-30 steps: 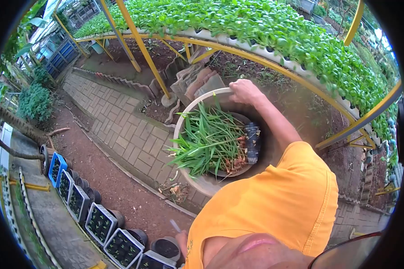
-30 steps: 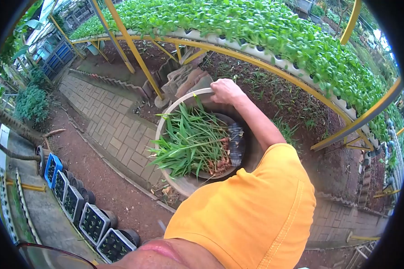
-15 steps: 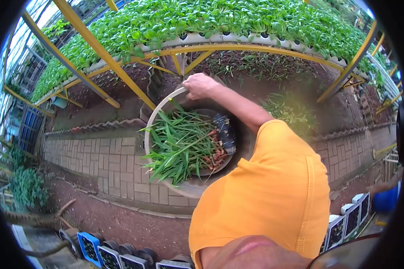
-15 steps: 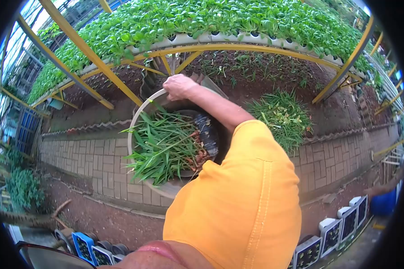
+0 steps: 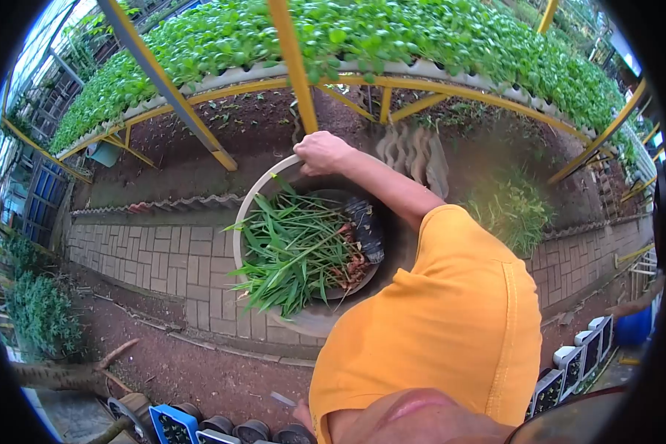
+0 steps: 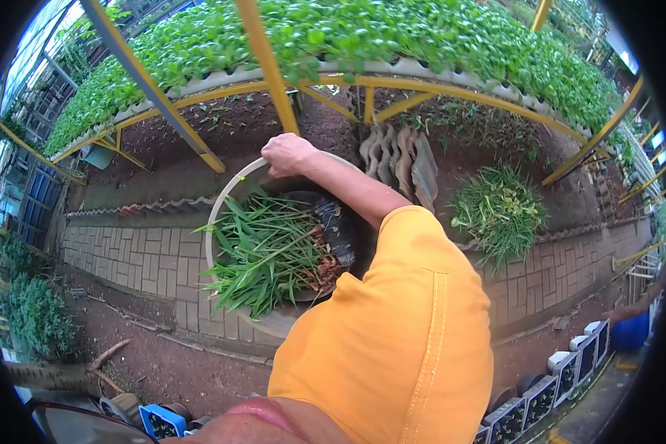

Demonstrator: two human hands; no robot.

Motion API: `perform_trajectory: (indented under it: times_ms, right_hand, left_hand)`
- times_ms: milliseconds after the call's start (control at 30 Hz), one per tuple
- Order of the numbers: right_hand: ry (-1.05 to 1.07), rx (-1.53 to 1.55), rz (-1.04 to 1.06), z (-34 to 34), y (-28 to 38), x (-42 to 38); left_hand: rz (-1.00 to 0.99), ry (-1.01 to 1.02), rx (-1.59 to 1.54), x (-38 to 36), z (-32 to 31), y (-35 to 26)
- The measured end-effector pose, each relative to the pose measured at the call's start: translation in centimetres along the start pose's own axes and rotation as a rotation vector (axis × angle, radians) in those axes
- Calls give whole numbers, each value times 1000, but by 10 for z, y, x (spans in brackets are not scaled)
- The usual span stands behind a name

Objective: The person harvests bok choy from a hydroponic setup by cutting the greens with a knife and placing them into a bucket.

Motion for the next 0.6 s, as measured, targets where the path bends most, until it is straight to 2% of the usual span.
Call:
perform_trajectory:
  times_ms: [33,167,233,267,333,367,433,467,500,600]
  right_hand:
    - [16,11,5,4,-10,8]
    - [46,0,0,5,39,90]
    - [81,-17,-80,-2,51,123]
    - [-35,-6,-92,1,60,131]
    - [73,198,-261,29,110,140]
    - [-127,53,-129,7,110,172]
    - [19,48,-150,2,147,220]
    - [-81,39,-129,4,172,238]
    - [19,101,-182,18,115,190]
    - [-64,35,-74,21,114,202]
  left_hand:
    - [12,-7,5,-4,-13,-14]
    - [64,30,36,48,6,-67]
    - [96,43,41,64,29,-79]
    - [124,48,51,69,44,-80]
    - [177,45,65,81,80,-84]
    - [210,40,60,84,92,-86]
    - [290,41,41,84,110,-81]
    - [311,38,36,83,116,-81]
    - [323,6,54,49,108,-70]
    - [275,-18,47,57,120,-114]
Point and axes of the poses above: each hand's wrist, its own x-axis towards the middle knuckle, its own z-axis out of the back of the hand, y = z × x, the point moved 7 cm from there along x, towards the middle knuckle, and after that the axes turned 15 degrees about y, right-handed, at the moved point
